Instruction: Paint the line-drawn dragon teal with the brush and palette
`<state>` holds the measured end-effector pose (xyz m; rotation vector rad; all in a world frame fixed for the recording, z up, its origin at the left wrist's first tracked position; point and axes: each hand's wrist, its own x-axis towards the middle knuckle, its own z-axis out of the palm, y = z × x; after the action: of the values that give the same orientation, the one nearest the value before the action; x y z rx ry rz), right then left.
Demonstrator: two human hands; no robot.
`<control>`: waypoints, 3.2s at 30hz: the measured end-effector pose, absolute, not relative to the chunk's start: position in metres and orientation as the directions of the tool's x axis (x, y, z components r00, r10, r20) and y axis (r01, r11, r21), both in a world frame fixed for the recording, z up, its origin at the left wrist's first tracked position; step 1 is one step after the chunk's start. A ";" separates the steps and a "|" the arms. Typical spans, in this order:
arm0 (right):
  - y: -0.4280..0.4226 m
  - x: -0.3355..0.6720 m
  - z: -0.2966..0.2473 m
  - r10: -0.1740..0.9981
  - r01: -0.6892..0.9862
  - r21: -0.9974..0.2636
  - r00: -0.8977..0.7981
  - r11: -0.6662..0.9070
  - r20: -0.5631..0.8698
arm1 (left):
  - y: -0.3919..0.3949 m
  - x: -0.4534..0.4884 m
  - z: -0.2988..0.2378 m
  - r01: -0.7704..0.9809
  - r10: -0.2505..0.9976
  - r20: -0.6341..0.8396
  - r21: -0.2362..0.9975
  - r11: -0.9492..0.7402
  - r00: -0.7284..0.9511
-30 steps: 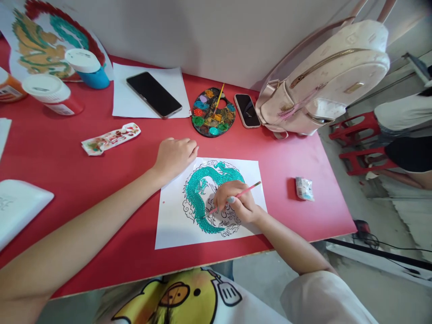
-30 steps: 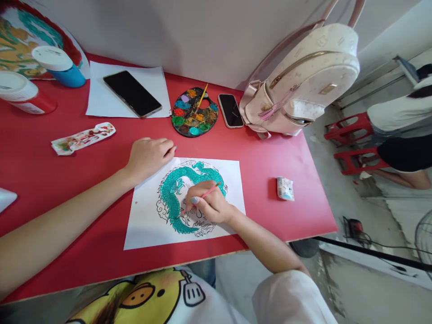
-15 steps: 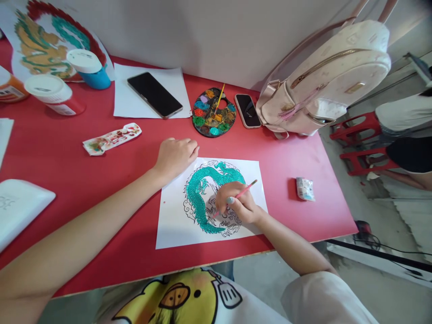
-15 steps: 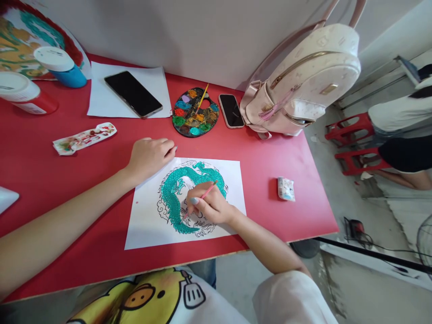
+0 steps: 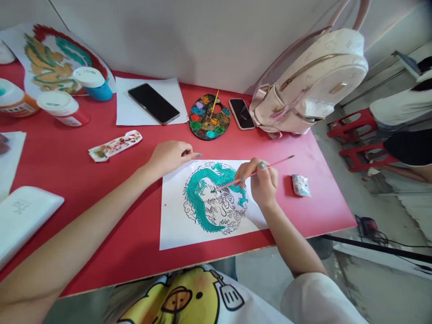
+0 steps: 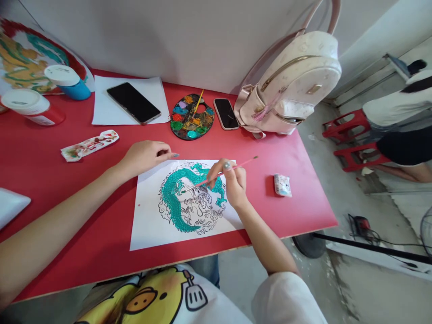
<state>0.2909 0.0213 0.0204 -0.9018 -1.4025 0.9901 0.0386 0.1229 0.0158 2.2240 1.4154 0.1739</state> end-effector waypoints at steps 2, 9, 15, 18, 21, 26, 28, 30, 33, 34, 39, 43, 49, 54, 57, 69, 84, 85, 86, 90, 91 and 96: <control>0.014 0.297 0.028 0.914 0.029 -0.916 0.056 0.400 0.401 | 0.127 0.026 0.026 0.736 0.781 -0.275 0.598 -0.318 0.561; -0.041 0.309 0.036 0.832 0.191 -0.856 0.211 0.479 0.513 | 0.097 -0.011 0.059 0.487 0.780 -0.259 0.871 -0.067 0.569; -0.073 0.317 0.022 0.682 0.230 -0.864 0.537 0.448 0.496 | 0.051 -0.023 0.070 0.463 0.881 -0.338 0.871 0.161 0.330; -0.086 0.317 0.010 0.687 0.222 -0.917 0.609 0.333 0.397 | 0.028 -0.027 0.064 0.509 0.888 -0.373 0.838 0.198 0.270; -0.095 0.316 0.000 0.713 0.206 -0.942 0.616 0.266 0.336 | 0.010 -0.031 0.054 0.496 0.841 -0.466 0.818 0.291 0.274; -0.099 0.313 -0.006 0.743 0.185 -0.957 0.602 0.225 0.291 | -0.009 -0.041 0.046 0.504 0.744 -0.603 0.756 0.417 0.289; -0.097 0.311 -0.006 0.743 0.179 -0.957 0.605 0.226 0.288 | -0.015 -0.045 0.046 0.491 0.721 -0.616 0.757 0.430 0.317; -0.094 0.310 -0.005 0.744 0.174 -0.957 0.602 0.231 0.289 | -0.018 -0.048 0.046 0.458 0.737 -0.592 0.781 0.424 0.326; -0.091 0.309 -0.006 0.748 0.168 -0.956 0.595 0.240 0.293 | -0.023 -0.048 0.047 0.375 0.789 -0.538 0.825 0.423 0.296; -0.090 0.308 -0.007 0.746 0.167 -0.956 0.597 0.243 0.294 | -0.025 -0.047 0.048 0.338 0.810 -0.520 0.840 0.425 0.273; -0.087 0.302 -0.006 0.713 0.142 -0.959 0.643 0.245 0.278 | -0.041 -0.049 0.050 0.202 0.894 -0.429 0.894 0.399 0.130; -0.086 0.299 -0.003 0.691 0.102 -0.965 0.679 0.243 0.246 | -0.059 -0.066 0.045 0.179 0.886 -0.452 0.885 0.430 0.106; -0.086 0.297 -0.006 0.687 0.058 -0.959 0.685 0.277 0.240 | -0.094 -0.066 0.036 -0.016 0.777 -0.628 0.778 0.628 -0.047; -0.086 0.294 -0.013 0.736 0.061 -0.965 0.634 0.257 0.236 | -0.109 -0.045 0.029 -0.079 0.706 -0.708 0.705 0.704 -0.023; -0.086 0.290 -0.015 0.759 0.084 -0.968 0.606 0.235 0.237 | -0.113 -0.035 0.025 -0.076 0.688 -0.726 0.686 0.723 -0.006; -0.085 0.260 0.002 0.917 0.084 -0.968 0.309 0.238 0.253 | -0.108 0.011 0.028 -0.225 0.720 -0.692 0.694 0.684 0.053; -0.084 0.228 -0.005 0.962 -0.016 -0.969 0.121 0.247 0.243 | -0.080 0.021 0.021 -0.355 0.648 -0.745 0.569 0.742 0.159; -0.084 0.228 -0.005 0.962 -0.008 -0.970 0.133 0.244 0.241 | -0.080 0.023 0.022 -0.349 0.656 -0.740 0.581 0.735 0.151; -0.084 0.228 -0.007 0.960 0.006 -0.970 0.146 0.241 0.240 | -0.079 0.024 0.024 -0.342 0.664 -0.733 0.592 0.730 0.148; -0.087 0.228 -0.011 0.952 0.110 -0.969 0.191 0.222 0.240 | -0.076 0.023 0.022 -0.304 0.671 -0.720 0.608 0.733 0.178; -0.087 0.228 -0.011 0.947 0.150 -0.962 0.199 0.226 0.254 | -0.075 0.022 0.020 -0.295 0.668 -0.719 0.607 0.738 0.190; -0.086 0.227 -0.011 0.922 0.306 -0.895 0.109 0.325 0.372 | -0.073 0.016 0.009 -0.298 0.655 -0.711 0.587 0.753 0.257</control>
<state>0.2267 -0.0855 -0.0106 -1.2037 -1.4345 0.6706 0.0158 -0.0726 0.0090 0.3676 1.1395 0.6662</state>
